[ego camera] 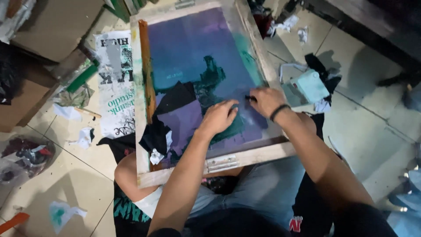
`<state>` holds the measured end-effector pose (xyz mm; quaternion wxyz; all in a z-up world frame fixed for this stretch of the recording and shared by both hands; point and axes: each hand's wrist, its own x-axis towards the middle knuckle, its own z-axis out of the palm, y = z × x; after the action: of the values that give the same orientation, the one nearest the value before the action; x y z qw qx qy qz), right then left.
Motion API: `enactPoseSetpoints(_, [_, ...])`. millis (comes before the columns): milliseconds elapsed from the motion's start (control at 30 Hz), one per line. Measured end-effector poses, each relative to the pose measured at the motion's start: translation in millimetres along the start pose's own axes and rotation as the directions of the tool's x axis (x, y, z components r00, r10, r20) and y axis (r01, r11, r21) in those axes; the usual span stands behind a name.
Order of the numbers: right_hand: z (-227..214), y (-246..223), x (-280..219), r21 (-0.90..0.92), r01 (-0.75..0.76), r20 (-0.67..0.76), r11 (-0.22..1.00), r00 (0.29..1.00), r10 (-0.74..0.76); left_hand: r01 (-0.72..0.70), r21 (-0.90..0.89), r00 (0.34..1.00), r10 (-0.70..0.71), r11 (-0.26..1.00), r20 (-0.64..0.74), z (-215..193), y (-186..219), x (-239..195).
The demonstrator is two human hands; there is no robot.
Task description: Applying small pieces of tape to a screen printing frame to mask off areas around the design.
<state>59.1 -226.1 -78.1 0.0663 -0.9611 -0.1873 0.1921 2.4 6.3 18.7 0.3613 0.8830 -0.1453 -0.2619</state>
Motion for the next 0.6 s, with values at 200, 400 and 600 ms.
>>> enactPoseSetpoints(200, [-3, -15, -2, -0.011, -0.041, 0.026, 0.999, 0.999, 0.041, 0.038, -0.030, 0.999, -0.038, 0.999, 0.028, -3, -2, -4])
enactPoseSetpoints(400, [-15, -13, -1, -0.018, 0.010, 0.035, 1.000, 0.999, -0.009, 0.010, -0.038, 1.000, -0.010, 0.999, -0.003, -4, -4, -4])
enactPoseSetpoints(600, [-2, -11, 5, 0.216, -0.064, 0.074, 0.974, 0.996, 0.049, 0.005, -0.044, 1.000, -0.005, 0.999, 0.008, -7, -9, -3])
